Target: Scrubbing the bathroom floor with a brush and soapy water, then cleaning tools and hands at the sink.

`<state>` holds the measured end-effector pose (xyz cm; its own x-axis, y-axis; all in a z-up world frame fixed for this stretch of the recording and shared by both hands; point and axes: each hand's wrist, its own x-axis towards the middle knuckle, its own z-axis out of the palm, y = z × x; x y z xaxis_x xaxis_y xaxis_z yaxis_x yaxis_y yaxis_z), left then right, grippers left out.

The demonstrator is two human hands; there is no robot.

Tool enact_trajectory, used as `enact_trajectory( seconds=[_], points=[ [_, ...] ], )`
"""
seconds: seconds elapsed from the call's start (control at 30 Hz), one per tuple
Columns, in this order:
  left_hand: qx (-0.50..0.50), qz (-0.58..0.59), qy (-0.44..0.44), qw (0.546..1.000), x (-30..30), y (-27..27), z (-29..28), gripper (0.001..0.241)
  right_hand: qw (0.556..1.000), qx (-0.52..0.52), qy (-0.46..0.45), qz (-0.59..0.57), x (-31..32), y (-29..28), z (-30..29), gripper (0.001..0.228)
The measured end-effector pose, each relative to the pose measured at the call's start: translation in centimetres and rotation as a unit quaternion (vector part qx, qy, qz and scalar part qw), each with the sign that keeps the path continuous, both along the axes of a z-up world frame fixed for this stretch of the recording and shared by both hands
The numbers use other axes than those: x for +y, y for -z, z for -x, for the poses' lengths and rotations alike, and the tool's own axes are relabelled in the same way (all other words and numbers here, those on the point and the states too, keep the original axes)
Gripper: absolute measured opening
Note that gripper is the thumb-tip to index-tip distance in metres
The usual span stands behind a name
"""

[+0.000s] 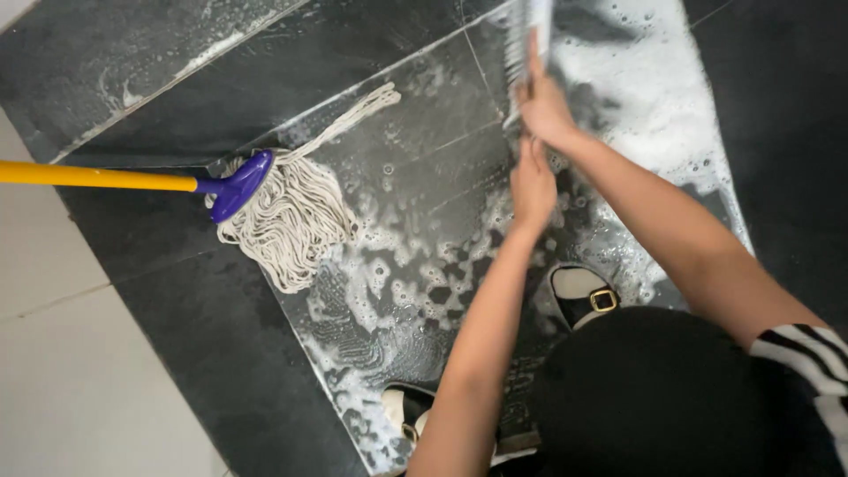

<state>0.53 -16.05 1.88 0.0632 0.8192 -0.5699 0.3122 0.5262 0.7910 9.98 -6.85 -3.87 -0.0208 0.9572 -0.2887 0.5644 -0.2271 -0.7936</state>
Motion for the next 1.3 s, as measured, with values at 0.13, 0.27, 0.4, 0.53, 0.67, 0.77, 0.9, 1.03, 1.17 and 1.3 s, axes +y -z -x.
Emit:
enact_trajectory(
  seconds=[0.13, 0.27, 0.4, 0.53, 0.67, 0.77, 0.9, 1.03, 1.17, 1.3],
  points=[
    [0.006, -0.078, 0.092, 0.993, 2.6, 11.5, -5.3, 0.041, 0.987, -0.011, 0.157, 0.042, 1.9, 8.8, -8.2, 0.088],
    [-0.110, -0.123, 0.194, 0.967, 4.1, 12.0, -6.8, 0.040, 0.946, 0.166, 0.278, 0.004, 0.1, 7.2, -11.8, 0.099],
    [-0.312, 0.278, 0.286, 0.862, 0.4, 8.3, -1.6, 0.051, 0.813, 0.346, 0.450, 0.134, -7.3, 2.5, -10.0, 0.074],
    [-0.294, 0.259, 0.297, 0.871, -4.2, 3.2, 4.3, 0.049, 0.851, 0.282, 0.426, 0.124, -10.1, -3.3, -1.3, 0.095],
    [-0.307, 0.199, 0.294, 0.883, -3.2, 1.4, 13.6, 0.062, 0.980, -0.103, -0.094, -0.144, -6.5, -8.4, 7.9, 0.079],
    [-0.178, 0.153, 0.347, 0.908, -2.8, 3.8, 20.9, 0.055, 0.956, -0.109, -0.268, 0.042, -6.4, -11.2, 14.0, 0.076],
    [0.104, 0.092, 0.246, 0.959, -1.4, 2.3, 24.2, 0.045, 0.900, -0.263, -0.347, -0.010, -8.1, -6.9, 13.2, 0.094],
    [0.114, 0.009, 0.077, 0.990, -1.7, 4.5, 21.8, 0.045, 0.919, -0.311, -0.207, 0.128, -9.1, 0.0, -3.1, 0.029],
    [0.070, -0.072, -0.064, 0.993, -2.4, 6.9, 17.9, 0.046, 0.865, -0.487, -0.122, -0.003, -10.0, -1.2, -13.6, 0.078],
    [0.169, -0.176, -0.186, 0.952, -2.2, 3.6, 15.5, 0.049, 0.895, -0.419, -0.151, -0.032, -8.9, -0.9, -6.4, 0.074]
  ],
)
